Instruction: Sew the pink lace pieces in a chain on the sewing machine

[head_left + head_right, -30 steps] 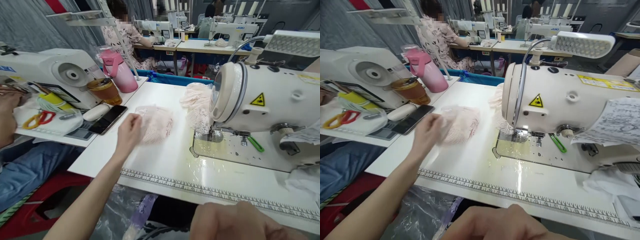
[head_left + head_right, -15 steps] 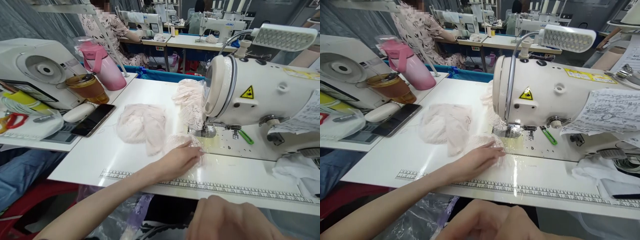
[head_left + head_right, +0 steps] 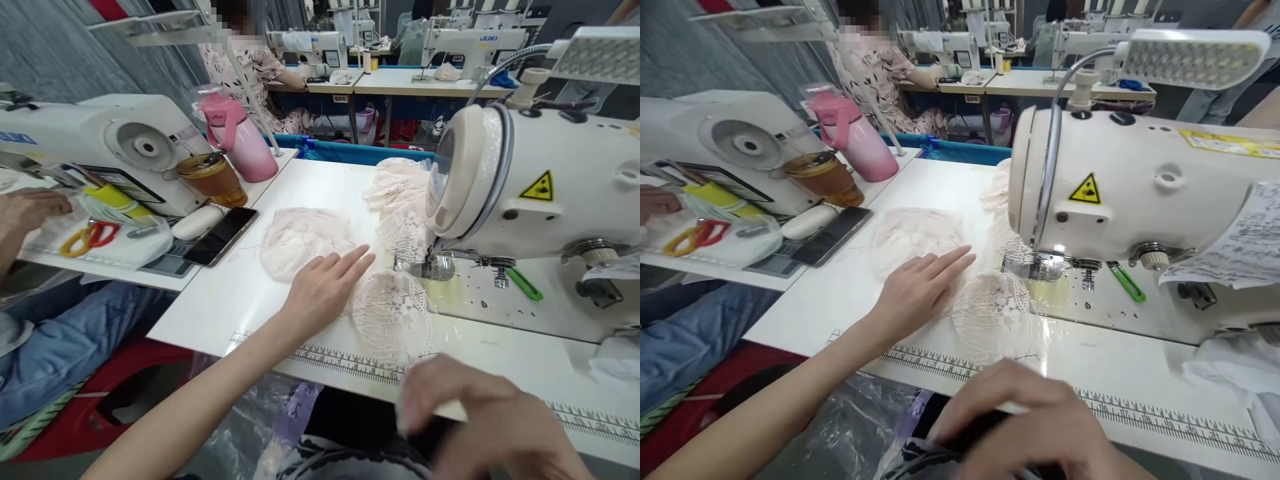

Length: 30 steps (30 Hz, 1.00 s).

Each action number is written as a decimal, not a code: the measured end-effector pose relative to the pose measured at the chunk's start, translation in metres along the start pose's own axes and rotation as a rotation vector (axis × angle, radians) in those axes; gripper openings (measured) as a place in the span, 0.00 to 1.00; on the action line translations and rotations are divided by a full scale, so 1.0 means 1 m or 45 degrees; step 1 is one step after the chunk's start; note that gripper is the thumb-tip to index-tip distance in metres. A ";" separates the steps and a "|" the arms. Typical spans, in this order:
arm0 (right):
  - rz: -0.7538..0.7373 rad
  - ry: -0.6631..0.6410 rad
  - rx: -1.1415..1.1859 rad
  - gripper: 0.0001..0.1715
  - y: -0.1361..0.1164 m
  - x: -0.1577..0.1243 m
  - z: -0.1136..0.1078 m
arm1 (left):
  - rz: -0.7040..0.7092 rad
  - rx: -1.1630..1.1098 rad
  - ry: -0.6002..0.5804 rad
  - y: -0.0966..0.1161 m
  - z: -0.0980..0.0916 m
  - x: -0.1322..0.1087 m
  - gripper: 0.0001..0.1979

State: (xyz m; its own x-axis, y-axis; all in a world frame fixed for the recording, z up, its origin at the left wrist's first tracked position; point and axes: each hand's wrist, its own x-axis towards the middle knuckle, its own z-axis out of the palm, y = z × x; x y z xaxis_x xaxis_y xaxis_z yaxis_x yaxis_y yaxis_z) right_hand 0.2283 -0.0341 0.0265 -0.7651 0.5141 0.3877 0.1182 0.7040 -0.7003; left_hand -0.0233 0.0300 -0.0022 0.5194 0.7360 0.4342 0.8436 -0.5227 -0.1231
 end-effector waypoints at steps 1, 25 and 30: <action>0.071 -0.004 -0.085 0.14 0.008 0.001 -0.003 | -0.004 0.049 -0.084 -0.006 -0.002 0.003 0.23; 0.052 0.068 -1.055 0.23 0.071 -0.018 -0.014 | 0.071 -0.425 0.078 -0.009 -0.022 -0.009 0.17; 0.019 0.090 -1.012 0.19 0.084 0.000 -0.029 | 0.370 -0.558 -0.257 0.064 -0.002 0.005 0.13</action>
State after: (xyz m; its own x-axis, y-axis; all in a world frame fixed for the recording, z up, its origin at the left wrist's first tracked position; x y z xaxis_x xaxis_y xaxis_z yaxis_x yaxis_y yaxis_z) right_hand 0.2567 0.0388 -0.0148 -0.7211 0.5373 0.4373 0.5644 0.8217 -0.0791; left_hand 0.0327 -0.0007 -0.0066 0.7742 0.5801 0.2532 0.5487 -0.8145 0.1883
